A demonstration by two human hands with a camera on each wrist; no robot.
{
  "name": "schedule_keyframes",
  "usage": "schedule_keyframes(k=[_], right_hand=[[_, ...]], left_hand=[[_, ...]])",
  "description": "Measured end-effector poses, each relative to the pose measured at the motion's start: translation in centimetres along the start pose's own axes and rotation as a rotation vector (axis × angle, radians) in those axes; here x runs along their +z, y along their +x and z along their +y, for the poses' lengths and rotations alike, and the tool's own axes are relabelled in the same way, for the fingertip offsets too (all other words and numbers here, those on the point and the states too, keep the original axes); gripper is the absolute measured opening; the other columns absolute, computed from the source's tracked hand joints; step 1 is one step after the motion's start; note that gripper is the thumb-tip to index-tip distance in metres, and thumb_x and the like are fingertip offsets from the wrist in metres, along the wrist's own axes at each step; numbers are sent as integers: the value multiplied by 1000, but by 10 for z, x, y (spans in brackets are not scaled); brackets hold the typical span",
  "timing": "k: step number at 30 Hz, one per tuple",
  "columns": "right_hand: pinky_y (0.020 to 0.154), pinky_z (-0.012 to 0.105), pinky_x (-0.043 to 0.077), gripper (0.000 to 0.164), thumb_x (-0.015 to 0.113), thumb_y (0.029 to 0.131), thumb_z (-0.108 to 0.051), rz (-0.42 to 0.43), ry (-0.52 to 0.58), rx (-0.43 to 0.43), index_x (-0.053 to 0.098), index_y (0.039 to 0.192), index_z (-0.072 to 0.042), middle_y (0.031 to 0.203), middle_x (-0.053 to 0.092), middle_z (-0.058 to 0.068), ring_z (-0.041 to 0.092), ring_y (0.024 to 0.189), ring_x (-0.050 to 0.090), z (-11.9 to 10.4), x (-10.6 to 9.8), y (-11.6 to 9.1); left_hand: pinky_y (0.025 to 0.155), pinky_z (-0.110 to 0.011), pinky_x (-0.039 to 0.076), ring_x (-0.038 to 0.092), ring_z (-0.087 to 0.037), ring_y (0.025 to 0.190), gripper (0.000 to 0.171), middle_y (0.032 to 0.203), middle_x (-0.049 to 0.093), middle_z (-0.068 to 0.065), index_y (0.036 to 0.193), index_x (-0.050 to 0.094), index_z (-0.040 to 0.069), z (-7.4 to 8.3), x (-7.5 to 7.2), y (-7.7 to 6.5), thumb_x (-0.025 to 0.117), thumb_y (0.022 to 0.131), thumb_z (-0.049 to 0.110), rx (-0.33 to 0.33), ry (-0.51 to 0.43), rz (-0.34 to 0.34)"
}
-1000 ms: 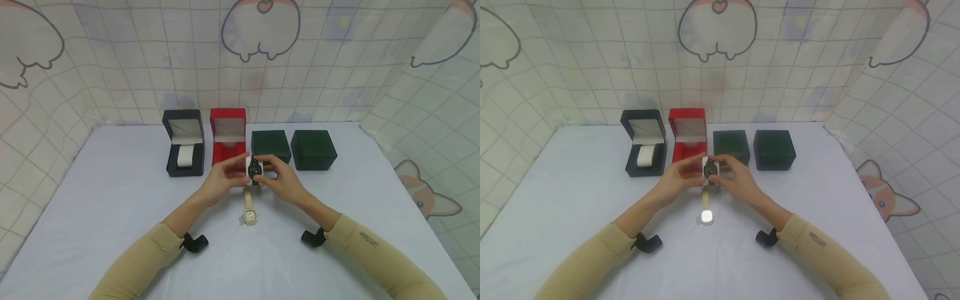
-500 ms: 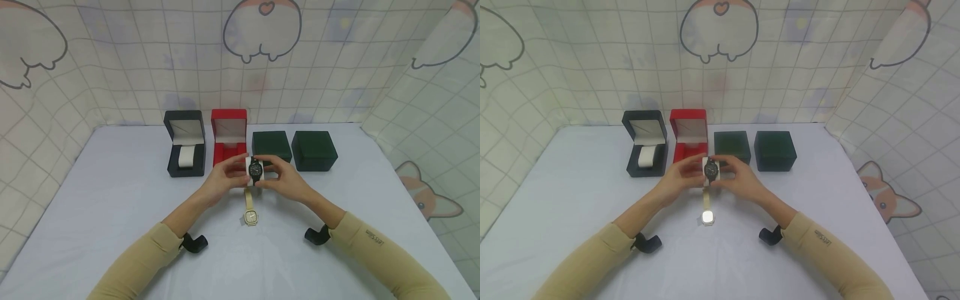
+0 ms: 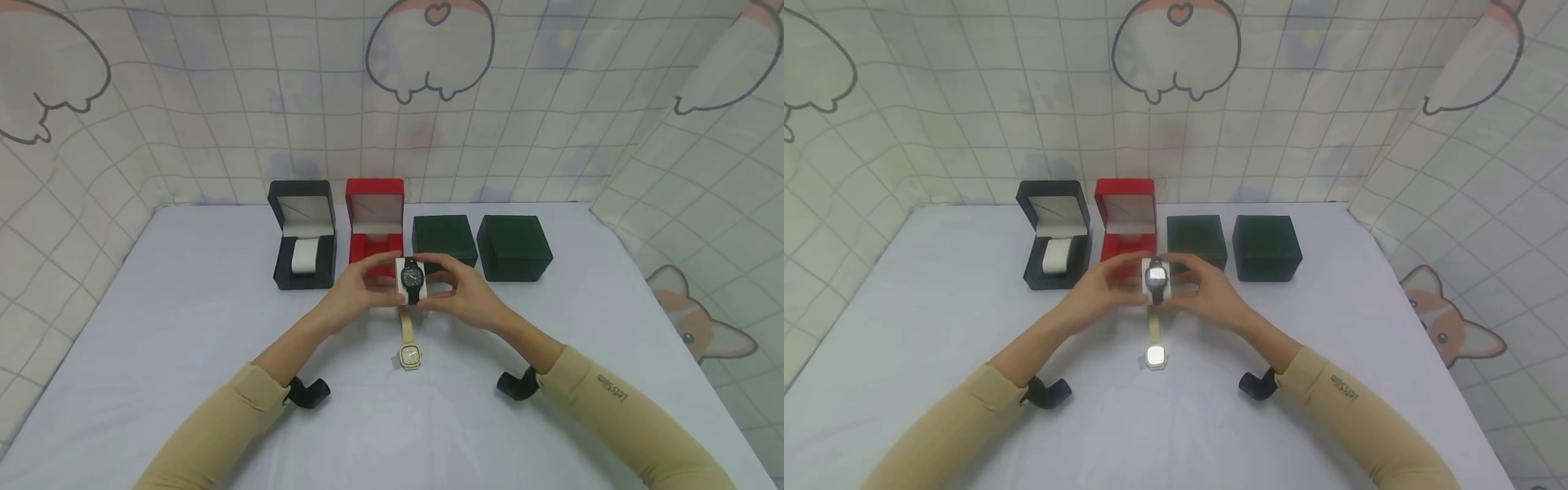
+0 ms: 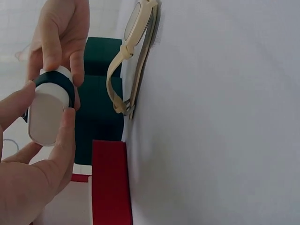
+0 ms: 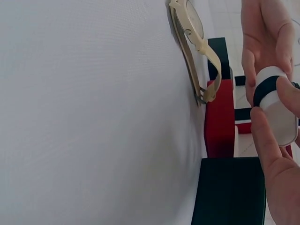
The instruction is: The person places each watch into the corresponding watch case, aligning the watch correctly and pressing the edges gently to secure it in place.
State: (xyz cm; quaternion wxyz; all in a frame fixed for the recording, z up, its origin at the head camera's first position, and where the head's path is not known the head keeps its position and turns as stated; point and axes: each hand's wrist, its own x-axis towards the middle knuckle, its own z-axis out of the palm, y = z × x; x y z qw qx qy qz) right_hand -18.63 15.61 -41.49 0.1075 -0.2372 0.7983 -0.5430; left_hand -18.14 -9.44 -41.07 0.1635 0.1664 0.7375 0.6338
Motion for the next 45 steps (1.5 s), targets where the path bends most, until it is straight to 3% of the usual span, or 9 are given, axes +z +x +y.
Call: schedule_keyframes(k=[9, 19, 31, 37, 45], right_hand=[[89, 32, 58, 77, 87, 84, -10, 28, -30, -28, 50, 150, -22, 150, 48, 0, 27, 120, 63, 0, 4, 5], [91, 33, 57, 79, 85, 84, -4, 16, -9, -58, 48, 152, -17, 150, 48, 4, 28, 121, 63, -2, 6, 13], [93, 33, 56, 78, 81, 88, -4, 5, -66, -36, 42, 155, -10, 154, 45, 12, 28, 122, 64, -14, 3, 22], [93, 36, 57, 72, 81, 90, -7, 11, -115, -17, 45, 152, -10, 144, 54, 16, 26, 117, 66, -19, 0, 23], [93, 38, 57, 61, 79, 92, -11, -6, -161, -8, 51, 147, -9, 132, 62, 15, 25, 110, 67, -22, -2, 21]], left_hand=[[92, -37, 57, 58, -26, 121, 78, 140, 51, -5, 152, 49, 18, 6, -5, -1, 86, 84, 7, 59, 168, 19], [94, -39, 56, 60, -27, 119, 82, 140, 53, -6, 152, 50, 16, 8, -13, 2, 90, 81, 11, 111, 354, 69], [95, -40, 56, 60, -27, 121, 79, 137, 58, -3, 151, 52, 15, 3, -32, 11, 89, 81, 10, 100, 317, 69], [98, -43, 53, 59, -29, 121, 75, 134, 59, -3, 149, 53, 20, 4, -43, 16, 88, 83, 11, 75, 330, 82], [101, -44, 52, 53, -29, 126, 74, 137, 56, -8, 151, 49, 15, 0, -51, 23, 83, 86, 5, 28, 325, 75]])
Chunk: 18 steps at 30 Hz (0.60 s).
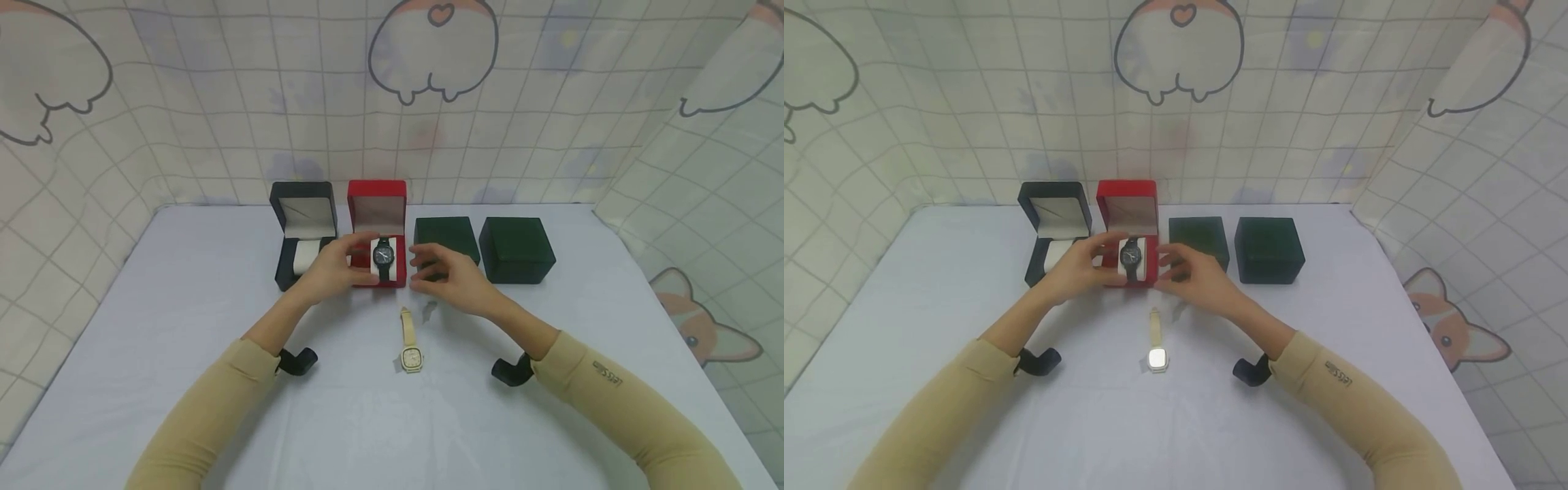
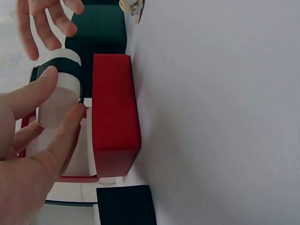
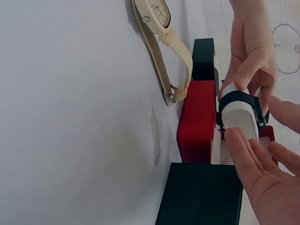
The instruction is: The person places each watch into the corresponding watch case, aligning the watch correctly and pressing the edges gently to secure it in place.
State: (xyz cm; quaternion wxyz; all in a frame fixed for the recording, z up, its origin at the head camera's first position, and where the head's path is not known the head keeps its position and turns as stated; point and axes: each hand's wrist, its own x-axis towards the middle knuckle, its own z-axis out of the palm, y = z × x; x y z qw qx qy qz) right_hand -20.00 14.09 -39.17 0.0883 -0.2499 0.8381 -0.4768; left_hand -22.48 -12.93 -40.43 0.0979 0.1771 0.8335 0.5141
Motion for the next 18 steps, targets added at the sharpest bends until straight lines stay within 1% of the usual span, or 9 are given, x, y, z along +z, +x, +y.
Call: schedule_keyframes(k=[5, 12, 18], right_hand=[[93, 39, 57, 60, 79, 93, -11, -19, 8, -1, 52, 146, -8, 131, 62, 16, 25, 108, 67, 1, 0, 0], [91, 35, 58, 56, 79, 92, -11, -35, 12, -4, 54, 143, -8, 127, 64, 15, 22, 103, 68, 3, 0, 0], [90, 34, 58, 55, 78, 92, -8, -49, 25, -23, 55, 142, -5, 126, 64, 19, 22, 101, 68, 4, 1, 0]], left_hand=[[102, -45, 51, 52, -28, 128, 74, 137, 56, -10, 152, 48, 13, -4, -2, 5, 82, 87, 4, -11, 52, 8], [103, -42, 51, 55, -31, 127, 79, 140, 55, -13, 153, 45, 9, -6, -5, 13, 83, 84, -1, -12, 61, 10], [108, -44, 47, 53, -31, 130, 79, 145, 52, -14, 153, 45, 6, -9, -6, 18, 83, 84, -1, -16, 101, 9]])
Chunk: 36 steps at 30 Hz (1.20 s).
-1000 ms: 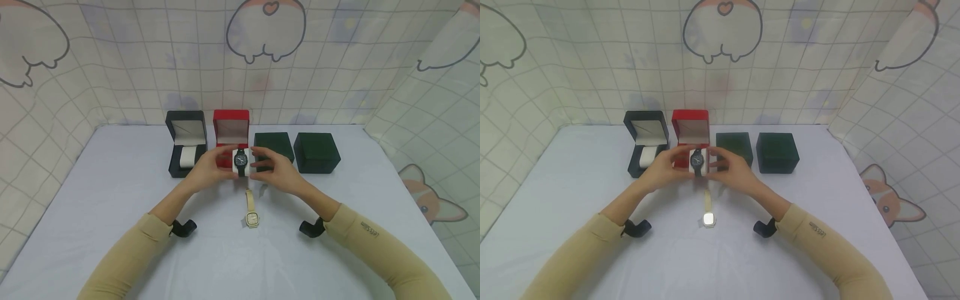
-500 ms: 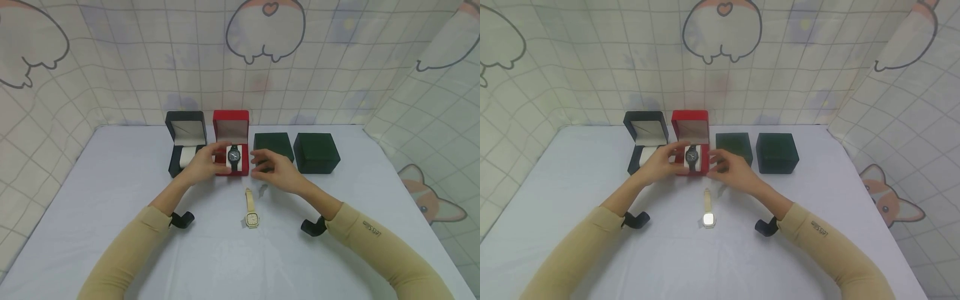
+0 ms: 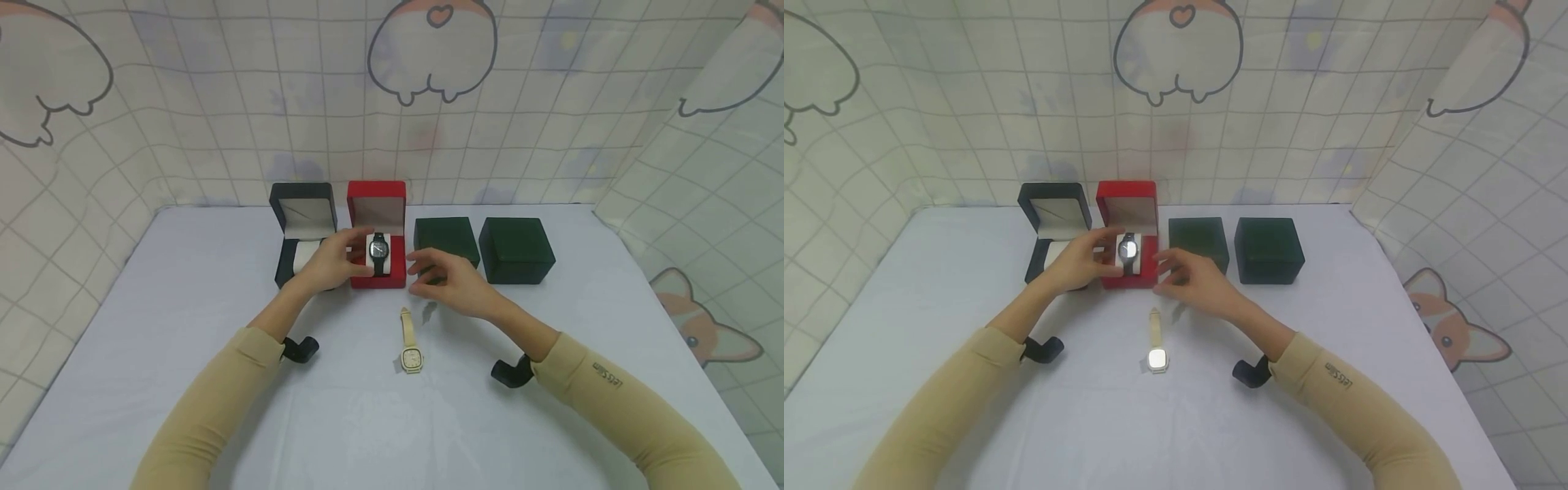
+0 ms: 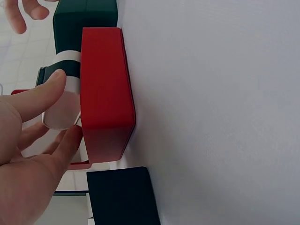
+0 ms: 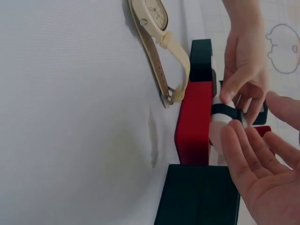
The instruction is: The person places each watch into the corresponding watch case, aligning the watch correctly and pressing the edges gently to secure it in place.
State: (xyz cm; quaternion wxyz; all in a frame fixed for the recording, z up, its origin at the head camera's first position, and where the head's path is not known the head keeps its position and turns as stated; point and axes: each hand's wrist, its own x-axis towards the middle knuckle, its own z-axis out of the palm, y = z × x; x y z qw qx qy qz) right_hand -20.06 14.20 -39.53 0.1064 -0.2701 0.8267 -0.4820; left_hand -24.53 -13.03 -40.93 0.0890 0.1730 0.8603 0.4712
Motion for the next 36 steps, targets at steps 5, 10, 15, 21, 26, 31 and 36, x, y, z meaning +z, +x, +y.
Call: schedule_keyframes(k=[5, 10, 15, 21, 26, 31, 36], right_hand=[[89, 34, 58, 54, 78, 92, -7, -10, 1, -26, 56, 141, -5, 125, 65, 19, 22, 101, 68, -3, 1, -1], [89, 35, 58, 52, 78, 92, -7, -24, -13, -51, 57, 139, -6, 123, 66, 16, 21, 100, 68, -6, -1, 1], [87, 35, 59, 47, 76, 94, -8, -32, 10, -53, 58, 138, -7, 123, 67, 17, 21, 101, 68, -10, -6, 8], [83, 35, 61, 45, 74, 95, -8, -26, 68, -48, 58, 137, -5, 123, 65, 19, 24, 103, 67, -14, -12, 16], [79, 37, 61, 44, 74, 95, -7, -37, 78, -93, 58, 136, -2, 119, 66, 17, 25, 100, 67, -19, -14, 23], [79, 40, 61, 42, 73, 96, -10, -30, 57, -107, 59, 135, -3, 117, 67, 14, 23, 97, 67, -23, -17, 34], [81, 47, 60, 43, 71, 98, -11, 0, 58, -86, 56, 138, -2, 123, 64, 20, 24, 100, 66, -24, -22, 46]], left_hand=[[110, -45, 44, 51, -31, 132, 78, 146, 52, -14, 153, 46, 6, -2, 2, 3, 84, 84, 2, -14, 56, -12], [109, -44, 45, 51, -29, 131, 77, 146, 53, -14, 152, 46, 6, -4, 4, 6, 83, 85, 4, -17, 125, -25], [111, -46, 43, 51, -30, 130, 74, 144, 54, -16, 151, 47, 3, -1, 5, 8, 83, 86, 4, -5, 189, -30], [113, -48, 40, 48, -32, 134, 74, 147, 52, -18, 151, 46, 1, 2, 7, 10, 82, 87, 7, -4, 242, -42], [115, -49, 38, 44, -34, 137, 72, 150, 47, -21, 151, 47, 0, 0, 7, 12, 81, 89, 9, -8, 307, -47], [115, -48, 37, 43, -34, 137, 74, 149, 44, -22, 153, 45, -1, -1, 7, 10, 80, 89, 10, 6, 343, -39], [115, -47, 38, 44, -34, 136, 73, 148, 43, -21, 152, 45, -1, 3, 6, 6, 79, 90, 9, 14, 351, -25]])
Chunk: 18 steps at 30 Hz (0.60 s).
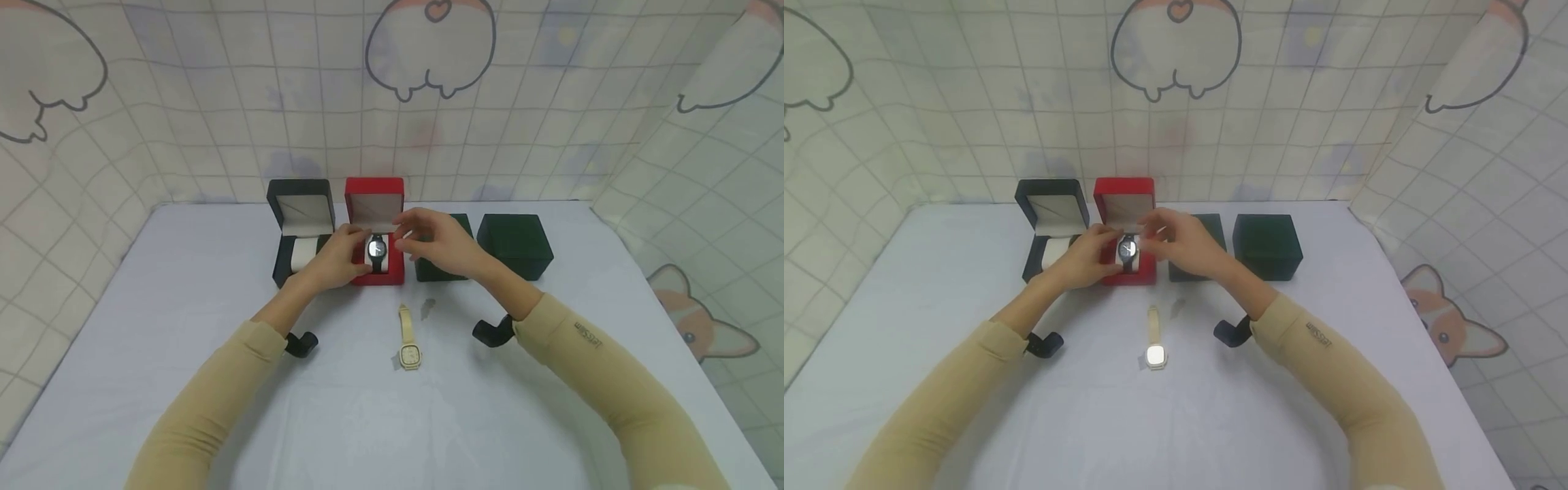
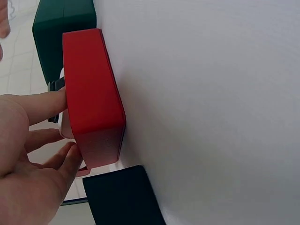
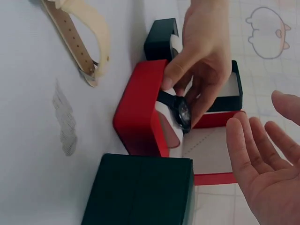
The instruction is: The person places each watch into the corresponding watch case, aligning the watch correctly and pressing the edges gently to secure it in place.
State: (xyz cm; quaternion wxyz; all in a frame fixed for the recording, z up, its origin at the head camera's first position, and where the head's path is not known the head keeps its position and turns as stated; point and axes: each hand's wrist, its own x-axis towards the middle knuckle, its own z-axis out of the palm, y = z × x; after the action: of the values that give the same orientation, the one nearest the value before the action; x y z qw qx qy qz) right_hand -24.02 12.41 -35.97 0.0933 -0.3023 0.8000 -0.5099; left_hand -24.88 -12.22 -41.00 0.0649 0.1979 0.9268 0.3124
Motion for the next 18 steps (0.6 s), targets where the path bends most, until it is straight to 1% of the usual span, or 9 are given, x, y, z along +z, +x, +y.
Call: schedule_keyframes(k=[4, 5, 8, 10, 14, 18], right_hand=[[81, 42, 61, 46, 70, 98, -11, 61, -20, 21, 53, 140, -1, 129, 60, 19, 27, 105, 66, -3, -5, 9], [81, 39, 61, 47, 70, 99, -12, 82, -35, 32, 53, 141, -2, 131, 60, 17, 26, 106, 66, -3, -6, 11], [83, 36, 60, 50, 72, 98, -18, 141, -76, 67, 52, 142, -4, 136, 59, 12, 25, 112, 64, -5, -11, 16], [86, 37, 60, 51, 72, 98, -22, 185, -113, 89, 53, 142, -6, 137, 59, 10, 24, 115, 63, -5, -14, 20], [93, 39, 57, 50, 71, 98, -25, 255, -174, 122, 54, 142, -8, 139, 58, 9, 24, 121, 59, -4, -19, 28], [96, 42, 55, 48, 71, 98, -24, 287, -194, 143, 55, 141, -8, 139, 57, 9, 26, 124, 57, -3, -22, 35]], left_hand=[[112, -48, 42, 46, -33, 135, 70, 148, 44, -19, 152, 46, 1, 2, -2, -4, 79, 90, 11, -4, 8, 20], [111, -48, 43, 46, -33, 134, 69, 148, 44, -19, 152, 47, 1, 2, -3, -5, 78, 91, 12, 2, 10, 27], [105, -46, 49, 50, -33, 129, 63, 146, 46, -19, 150, 50, 1, 4, -6, -7, 76, 93, 14, 32, 12, 57], [102, -45, 51, 54, -33, 125, 57, 144, 48, -18, 147, 53, 0, 6, -9, -10, 74, 95, 15, 51, 7, 79], [97, -44, 55, 59, -32, 118, 48, 140, 53, -16, 141, 59, 1, 12, -18, -14, 72, 97, 14, 76, -2, 129], [94, -43, 57, 60, -29, 113, 40, 134, 56, -16, 135, 63, 1, 15, -25, -16, 71, 97, 13, 116, -2, 204]])
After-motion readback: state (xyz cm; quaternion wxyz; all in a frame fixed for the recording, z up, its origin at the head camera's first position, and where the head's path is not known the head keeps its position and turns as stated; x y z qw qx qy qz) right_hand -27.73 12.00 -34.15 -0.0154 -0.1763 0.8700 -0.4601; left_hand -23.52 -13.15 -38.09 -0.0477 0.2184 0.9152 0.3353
